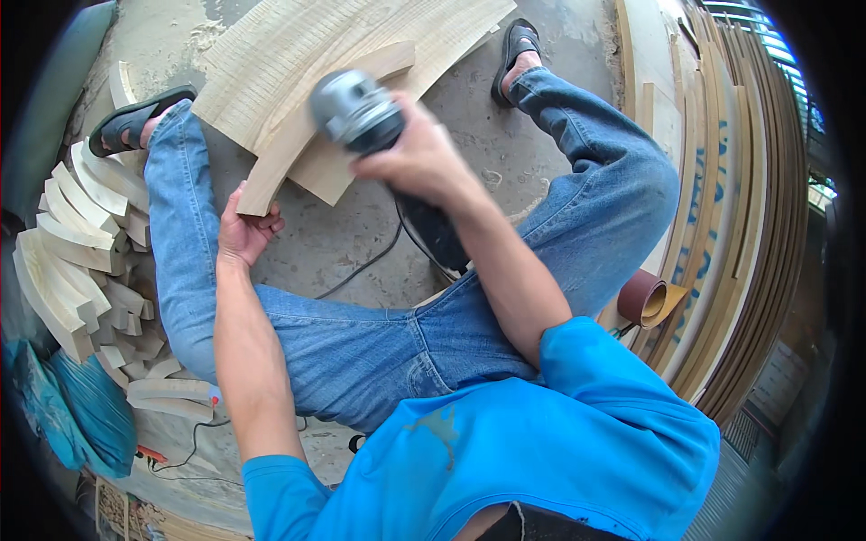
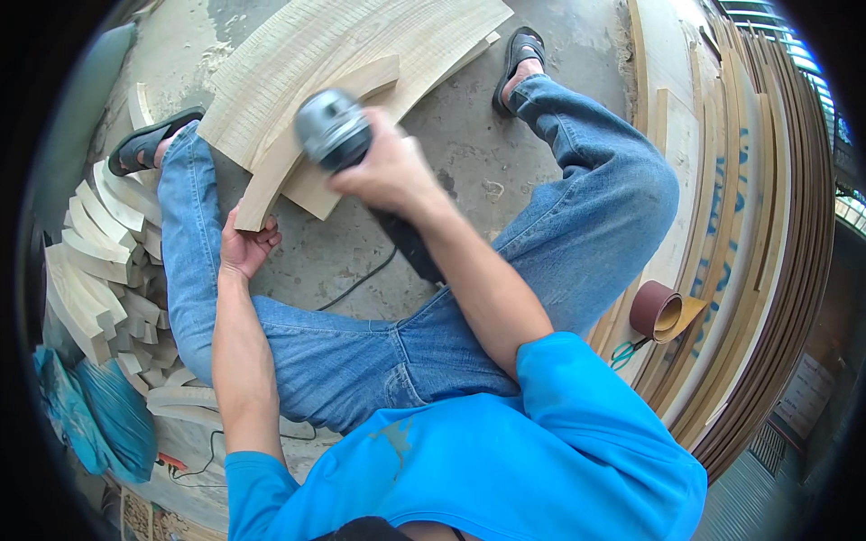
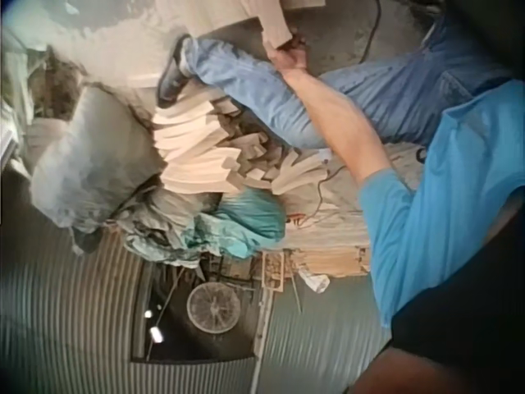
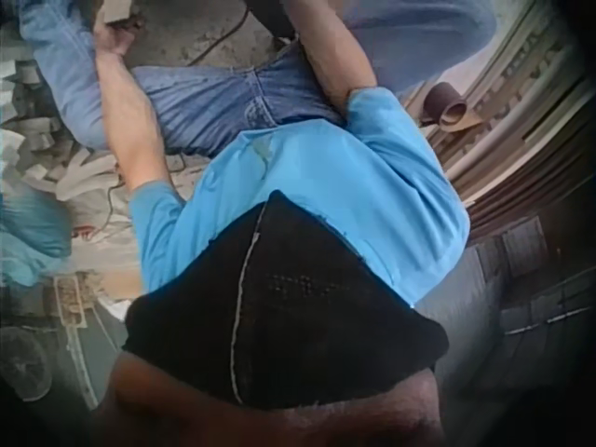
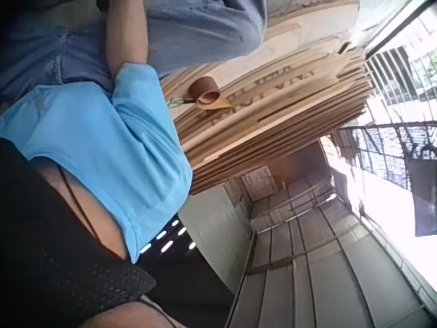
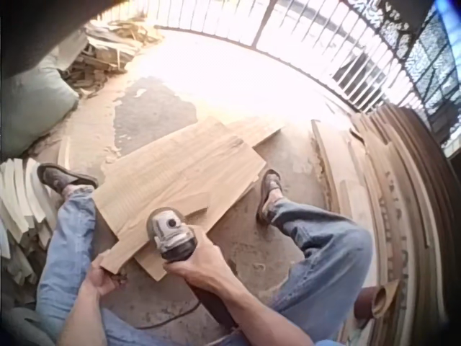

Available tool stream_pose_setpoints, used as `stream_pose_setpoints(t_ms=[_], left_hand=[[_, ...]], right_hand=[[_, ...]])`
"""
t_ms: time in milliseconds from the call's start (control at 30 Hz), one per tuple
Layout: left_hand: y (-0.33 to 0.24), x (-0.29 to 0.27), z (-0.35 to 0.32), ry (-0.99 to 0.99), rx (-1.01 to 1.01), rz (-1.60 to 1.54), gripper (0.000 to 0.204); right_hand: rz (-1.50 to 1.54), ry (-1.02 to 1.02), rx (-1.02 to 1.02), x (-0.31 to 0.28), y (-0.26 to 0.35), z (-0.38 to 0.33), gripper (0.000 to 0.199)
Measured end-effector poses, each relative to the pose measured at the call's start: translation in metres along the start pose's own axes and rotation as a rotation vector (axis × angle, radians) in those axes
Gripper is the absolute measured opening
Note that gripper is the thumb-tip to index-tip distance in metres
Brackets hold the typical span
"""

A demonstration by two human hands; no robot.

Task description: Sanding curved wooden pieces with an angle grinder and applying glue to bond them.

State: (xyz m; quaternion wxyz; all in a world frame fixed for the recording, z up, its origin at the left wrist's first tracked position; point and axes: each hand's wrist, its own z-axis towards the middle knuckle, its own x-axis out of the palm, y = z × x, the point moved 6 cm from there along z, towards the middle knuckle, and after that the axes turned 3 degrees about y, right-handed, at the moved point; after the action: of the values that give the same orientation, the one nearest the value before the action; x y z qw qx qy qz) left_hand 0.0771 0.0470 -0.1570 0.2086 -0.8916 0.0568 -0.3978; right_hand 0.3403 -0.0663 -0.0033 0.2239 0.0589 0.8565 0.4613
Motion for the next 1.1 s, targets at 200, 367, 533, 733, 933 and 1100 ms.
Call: stream_pose_setpoints(t_ms=[200, 367, 533, 733, 933, 1100], left_hand=[[-0.003, 0.035, -0.007, -0.34, 0.022, -0.014, 0.037], [-0.001, 0.016, -0.005, -0.192, 0.021, -0.024, 0.035], [0.0, 0.007, -0.001, -0.067, 0.035, 0.0, 0.043], [0.002, 0.013, 0.0, -0.079, 0.031, -0.014, 0.04], [0.002, 0.008, 0.003, -0.076, -0.008, 0.0, 0.039], [-0.003, 0.007, 0.0, 0.013, -0.009, -0.014, 0.038]], right_hand=[[-0.128, 0.288, -0.07, 0.083, 0.013, -0.017, 0.086], [-0.128, 0.181, 0.009, 0.064, 0.017, -0.006, 0.084], [0.082, -0.151, 0.042, -0.019, -0.014, 0.033, 0.079], [0.313, -0.395, 0.028, -0.105, -0.038, 0.052, 0.027], [0.205, -0.233, -0.047, -0.054, -0.012, 0.013, 0.057], [-0.052, 0.095, -0.106, 0.04, 0.009, -0.013, 0.085]])
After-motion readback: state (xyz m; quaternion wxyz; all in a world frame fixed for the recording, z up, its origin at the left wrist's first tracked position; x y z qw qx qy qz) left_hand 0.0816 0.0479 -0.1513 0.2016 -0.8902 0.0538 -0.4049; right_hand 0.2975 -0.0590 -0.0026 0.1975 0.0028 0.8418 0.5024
